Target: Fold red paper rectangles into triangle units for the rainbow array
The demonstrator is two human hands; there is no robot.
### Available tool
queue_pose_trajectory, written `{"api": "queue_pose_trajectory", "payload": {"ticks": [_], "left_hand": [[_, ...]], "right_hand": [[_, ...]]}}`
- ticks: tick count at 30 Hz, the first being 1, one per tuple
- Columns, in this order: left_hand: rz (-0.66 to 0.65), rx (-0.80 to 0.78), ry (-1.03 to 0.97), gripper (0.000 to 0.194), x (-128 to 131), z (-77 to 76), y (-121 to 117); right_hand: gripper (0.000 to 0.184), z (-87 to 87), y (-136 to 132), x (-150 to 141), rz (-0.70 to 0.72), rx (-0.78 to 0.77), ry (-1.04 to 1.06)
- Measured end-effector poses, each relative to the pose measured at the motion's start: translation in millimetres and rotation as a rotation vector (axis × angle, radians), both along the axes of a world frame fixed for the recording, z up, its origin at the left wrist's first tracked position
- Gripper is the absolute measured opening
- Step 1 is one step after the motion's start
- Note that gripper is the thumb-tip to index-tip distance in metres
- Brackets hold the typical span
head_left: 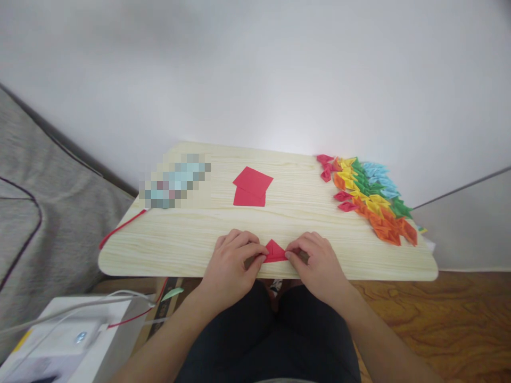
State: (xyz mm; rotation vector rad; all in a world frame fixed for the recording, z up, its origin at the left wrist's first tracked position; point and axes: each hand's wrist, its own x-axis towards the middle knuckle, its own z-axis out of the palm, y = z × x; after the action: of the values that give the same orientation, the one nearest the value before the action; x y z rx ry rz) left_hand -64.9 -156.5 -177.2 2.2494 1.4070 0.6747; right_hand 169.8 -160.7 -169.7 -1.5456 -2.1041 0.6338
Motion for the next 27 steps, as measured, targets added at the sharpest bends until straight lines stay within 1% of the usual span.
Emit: {"api": "queue_pose_trajectory", "payload": {"ticks": [4,6,9,12,15,19,22,27], "left_hand": [[-0.02,-0.006,0.001,0.015,-1.2,-0.3,0.2],[-0.022,-0.002,-0.003,0.015,-1.3,-0.1,-0.1],[-0.03,0.017,-0.019,0.015,-0.9,0.2,-1.1],[-0.065,0.035,-0.031,0.02,-1.1,0.1,-1.9],[-0.103,0.049,-0.025,0.025,-2.6,-0.6,-2.5],[-0.115,0.073,-0.02,0.027,-4.5,-2.3,-3.7],[-0.118,0.078,-0.011,0.028,-5.1,-3.2,-4.5],[-0.13,0.082,0.009,0.031,-6.4,-4.3,-5.4]], "right_hand": [[0.015,0.0,-4.7,-11.4,-0.038,0.067,-0.019],[0.018,-1.3,-8.4,-18.9,-0.028,0.109,-0.053],[0.019,-5.5,-12.3,-26.3,-0.025,0.163,-0.071],[0.016,-10.2,-12.9,-27.2,-0.047,0.193,-0.049],[0.011,-13.6,-12.4,-26.4,-0.068,0.199,-0.029],[0.001,-16.5,-12.6,-27.8,-0.098,0.216,-0.025],[0.003,-16.9,-12.3,-28.9,-0.121,0.211,-0.017],[0.005,-13.9,-10.3,-27.8,-0.135,0.16,0.028]]}}
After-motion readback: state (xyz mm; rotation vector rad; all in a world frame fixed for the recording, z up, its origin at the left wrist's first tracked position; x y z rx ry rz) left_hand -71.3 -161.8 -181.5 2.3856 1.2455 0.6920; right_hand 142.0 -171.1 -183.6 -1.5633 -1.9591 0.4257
